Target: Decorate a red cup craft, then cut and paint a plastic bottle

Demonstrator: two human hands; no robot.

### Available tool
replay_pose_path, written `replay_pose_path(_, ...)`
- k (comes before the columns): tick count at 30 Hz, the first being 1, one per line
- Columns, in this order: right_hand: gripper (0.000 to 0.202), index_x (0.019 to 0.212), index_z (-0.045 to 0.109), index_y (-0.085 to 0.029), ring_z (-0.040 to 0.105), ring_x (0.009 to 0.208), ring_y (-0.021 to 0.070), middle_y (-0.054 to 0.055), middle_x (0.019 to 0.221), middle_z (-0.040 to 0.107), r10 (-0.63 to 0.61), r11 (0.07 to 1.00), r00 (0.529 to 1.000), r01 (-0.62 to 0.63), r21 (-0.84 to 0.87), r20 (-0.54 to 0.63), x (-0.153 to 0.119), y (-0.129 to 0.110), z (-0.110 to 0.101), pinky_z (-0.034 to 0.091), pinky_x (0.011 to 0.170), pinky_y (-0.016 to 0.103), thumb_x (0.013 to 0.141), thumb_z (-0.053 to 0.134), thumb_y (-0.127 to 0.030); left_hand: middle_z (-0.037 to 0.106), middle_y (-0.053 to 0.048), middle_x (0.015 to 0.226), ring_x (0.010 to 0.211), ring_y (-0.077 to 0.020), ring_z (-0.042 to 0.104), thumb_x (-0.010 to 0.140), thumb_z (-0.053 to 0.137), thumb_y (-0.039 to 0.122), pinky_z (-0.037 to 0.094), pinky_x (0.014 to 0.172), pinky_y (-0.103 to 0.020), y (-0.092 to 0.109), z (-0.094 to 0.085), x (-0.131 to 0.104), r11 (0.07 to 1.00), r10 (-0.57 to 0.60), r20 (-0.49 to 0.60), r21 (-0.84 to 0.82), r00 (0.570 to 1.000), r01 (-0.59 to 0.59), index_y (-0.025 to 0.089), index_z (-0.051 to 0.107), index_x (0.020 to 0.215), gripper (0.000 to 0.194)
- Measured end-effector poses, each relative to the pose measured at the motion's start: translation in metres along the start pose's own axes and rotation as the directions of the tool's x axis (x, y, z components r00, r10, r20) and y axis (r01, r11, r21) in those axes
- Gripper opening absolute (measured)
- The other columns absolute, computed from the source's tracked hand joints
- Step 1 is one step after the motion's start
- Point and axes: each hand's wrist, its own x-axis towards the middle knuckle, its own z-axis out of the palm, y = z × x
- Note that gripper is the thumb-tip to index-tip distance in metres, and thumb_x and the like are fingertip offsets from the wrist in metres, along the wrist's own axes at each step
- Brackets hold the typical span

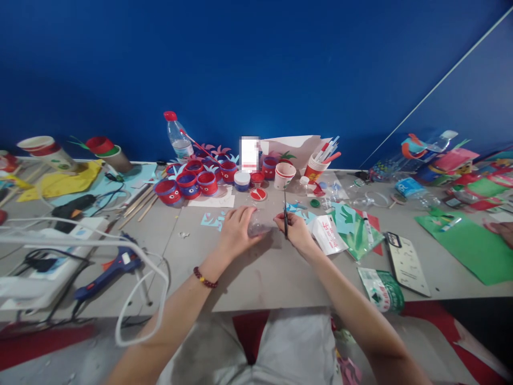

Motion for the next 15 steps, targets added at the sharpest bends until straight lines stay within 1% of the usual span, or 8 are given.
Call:
replay_pose_path(3, 0.038, 0.08, 0.061, -0.015, 0.041, 0.05, 0.0105, -0.003, 0.056, 0.051, 0.039, 0.999, 0.999, -0.039, -0.032, 0.012, -0.0024, -0.0024, -0.0009, 0.031, 0.046, 0.023, 0.068, 0.067, -0.051, 0.06, -0.012, 0.113, 0.103, -0.0276, 0.059, 0.073, 0.072, 0.043, 0.046, 0.089, -0.041, -0.0005, -0.0027, 0.001, 0.996, -0.08, -0.055, -0.046, 0.995, 0.078, 0.019, 0.044, 0.124, 0.063)
replay_pose_path(6, 0.033, 0.078, 0.062, -0.016, 0.04, 0.046, 0.0095, -0.003, 0.053, 0.051, 0.07, 0.994, 0.994, -0.063, -0.091, 0.078, -0.005, -0.0038, -0.0016, 0.03, 0.044, 0.022, 0.07, 0.067, -0.048, 0.057, -0.012, 0.114, 0.103, -0.0269, 0.058, 0.071, 0.072, 0.034, 0.048, 0.088, -0.042, 0.0013, -0.0065, 0.0035, 0.988, -0.129, -0.132, -0.106, 0.983, 0.116, 0.018, 0.04, 0.126, 0.066)
replay_pose_path(10, 0.028, 0.069, 0.061, -0.017, 0.039, 0.042, 0.0088, -0.004, 0.048, 0.048, 0.093, 0.981, 0.984, -0.065, -0.185, 0.152, -0.008, -0.005, -0.0022, 0.028, 0.04, 0.021, 0.072, 0.064, -0.044, 0.056, -0.013, 0.114, 0.109, -0.0286, 0.055, 0.069, 0.071, 0.024, 0.048, 0.091, -0.044, 0.0027, -0.009, 0.0054, 0.993, -0.093, -0.196, -0.096, 0.976, 0.075, 0.018, 0.04, 0.125, 0.064)
replay_pose_path(15, 0.025, 0.064, 0.058, -0.018, 0.041, 0.039, 0.0089, -0.004, 0.047, 0.047, 0.101, 0.948, 0.978, -0.039, -0.316, 0.181, -0.0106, -0.0055, -0.0025, 0.027, 0.036, 0.02, 0.072, 0.062, -0.042, 0.055, -0.013, 0.115, 0.112, -0.0294, 0.054, 0.07, 0.07, 0.022, 0.047, 0.095, -0.046, 0.0019, -0.0085, 0.0048, 0.996, -0.077, -0.264, -0.073, 0.962, 0.059, 0.019, 0.039, 0.126, 0.064)
